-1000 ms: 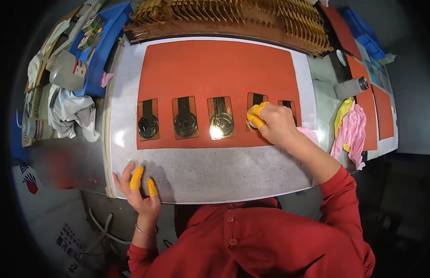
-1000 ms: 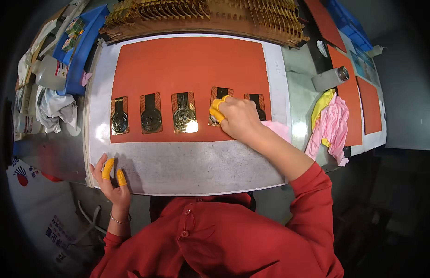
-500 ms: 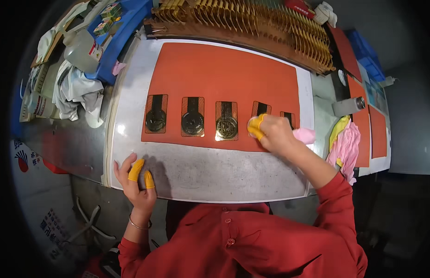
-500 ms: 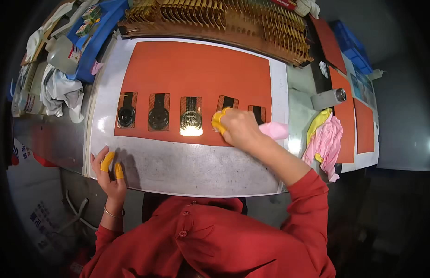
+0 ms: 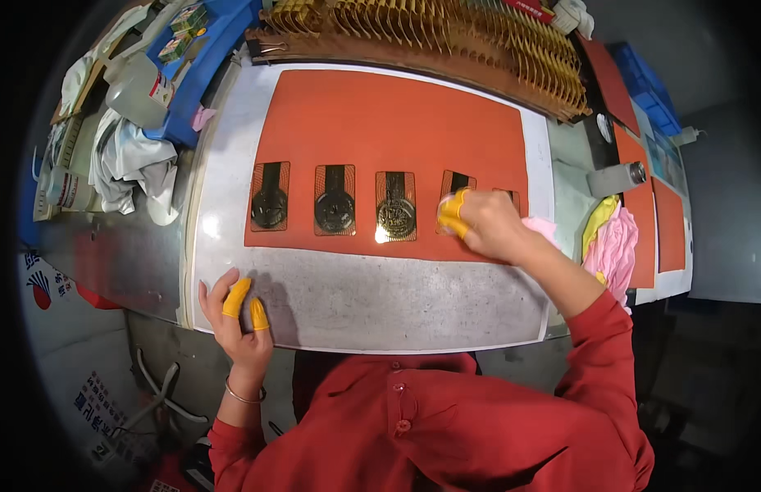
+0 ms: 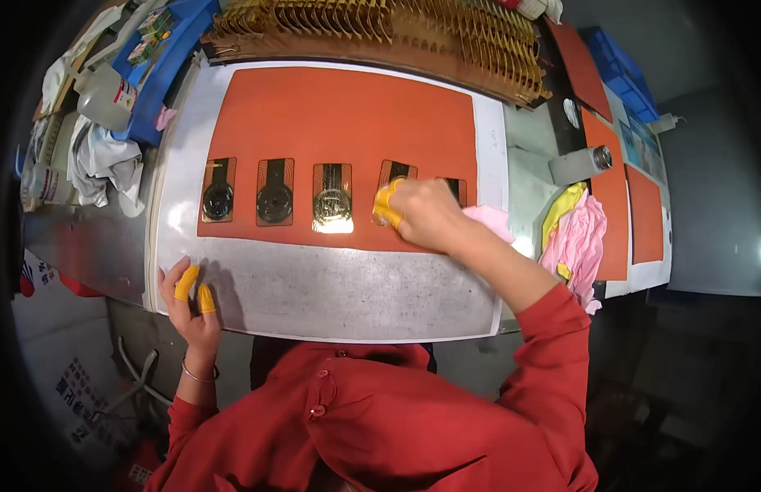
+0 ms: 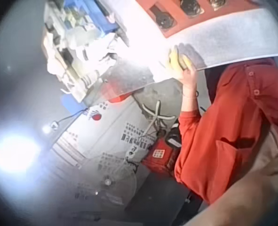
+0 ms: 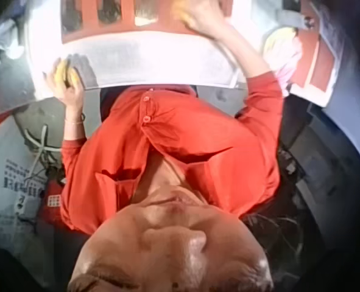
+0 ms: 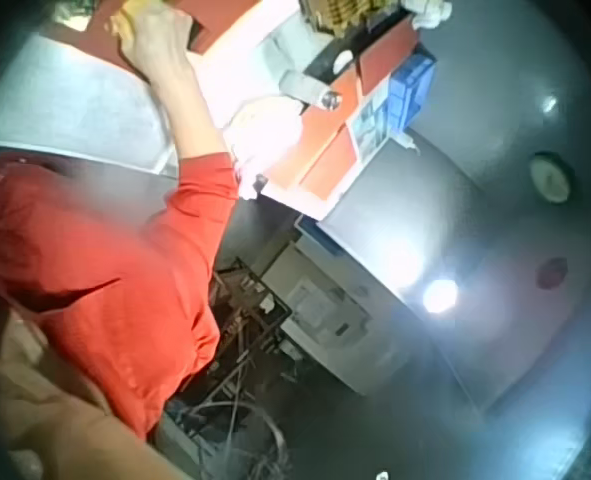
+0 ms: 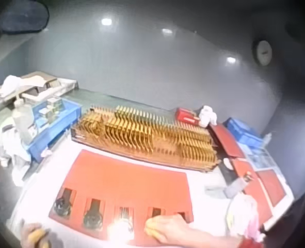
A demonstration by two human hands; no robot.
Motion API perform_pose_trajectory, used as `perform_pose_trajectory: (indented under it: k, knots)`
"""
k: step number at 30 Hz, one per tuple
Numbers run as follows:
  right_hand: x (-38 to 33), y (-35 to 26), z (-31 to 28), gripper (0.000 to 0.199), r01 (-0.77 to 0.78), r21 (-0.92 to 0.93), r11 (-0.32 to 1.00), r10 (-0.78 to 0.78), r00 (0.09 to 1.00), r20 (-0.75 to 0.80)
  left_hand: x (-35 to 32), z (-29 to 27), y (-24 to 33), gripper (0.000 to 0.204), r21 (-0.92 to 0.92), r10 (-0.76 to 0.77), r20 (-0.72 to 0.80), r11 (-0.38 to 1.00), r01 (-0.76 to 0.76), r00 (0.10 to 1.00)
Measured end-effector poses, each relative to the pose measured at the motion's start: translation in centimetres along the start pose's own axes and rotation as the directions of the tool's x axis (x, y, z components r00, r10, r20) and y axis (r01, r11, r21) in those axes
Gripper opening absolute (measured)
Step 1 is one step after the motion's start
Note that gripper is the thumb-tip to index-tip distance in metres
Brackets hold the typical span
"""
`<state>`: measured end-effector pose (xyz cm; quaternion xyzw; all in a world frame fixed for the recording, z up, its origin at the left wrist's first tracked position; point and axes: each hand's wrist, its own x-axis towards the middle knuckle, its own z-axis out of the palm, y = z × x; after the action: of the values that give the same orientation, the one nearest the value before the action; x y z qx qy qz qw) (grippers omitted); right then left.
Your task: The person wipes the surface of several small, dark, bottle-shaped decorative items arranged on a red mat using a yellow cloth. The person systematically cleans each item one by one, occasionally switching to a pink cloth to continue the wiping process.
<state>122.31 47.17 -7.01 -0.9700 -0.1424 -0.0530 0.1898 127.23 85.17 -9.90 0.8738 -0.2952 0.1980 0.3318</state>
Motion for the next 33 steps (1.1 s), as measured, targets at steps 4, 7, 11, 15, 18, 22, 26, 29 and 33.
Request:
perform_pose_trajectory:
  k: [4,7,11,15,18,22,26,29,33]
  knots:
    - [1.3,2.2,-0.8,0.015,-0.205,-0.070,0.976,0.202,0.978,-0.050,0.1,0.0,0.2,0.029,0.017,-0.009,0.017,1.000,0.008,1.000]
    - [-0.7,0.4,-0.3,0.010,-0.006,-0.032,0.999,0.006,1.000,0.023,-0.2,0.0,0.1,0.029,0.006,-0.014,0.015,1.000,0.014,1.000]
    - [-0.7,1.8,-0.3,0.008,0.004,-0.094,0.996,-0.006,1.000,-0.016,0.0,-0.1,0.6,0.030,0.000,-0.014,0.033,1.000,0.014,0.999]
    - [-1.0,-0.5,-0.8,0.009,0.029,0.056,0.998,-0.036,0.991,0.126,0.1,-0.1,0.0,0.030,0.021,-0.008,0.023,1.000,0.008,1.000]
    - [0.3,3.7,-1.0,0.009,-0.185,-0.039,0.982,0.183,0.981,-0.058,0.0,-0.2,0.8,0.030,0.005,-0.009,0.042,1.000,0.009,0.999]
    - [0.0,2.9,-0.8,0.010,-0.010,-0.018,1.000,0.011,0.998,0.063,0.4,0.0,0.4,0.029,0.012,-0.025,0.017,1.000,0.025,1.000]
    - [0.7,3.2,-1.3,0.013,0.002,-0.015,1.000,-0.003,1.000,-0.014,0.0,0.1,0.4,0.029,0.021,-0.021,0.020,1.000,0.021,1.000]
    - [0.4,3.4,-1.5,0.009,-0.058,0.019,0.998,0.058,0.998,0.006,0.2,0.1,0.5,0.029,0.023,-0.032,0.040,0.999,0.031,0.999]
    - [0.4,3.0,-1.2,0.009,-0.001,-0.025,1.000,0.002,0.999,0.051,0.5,0.1,0.5,0.028,0.025,-0.012,0.039,1.000,0.011,0.999]
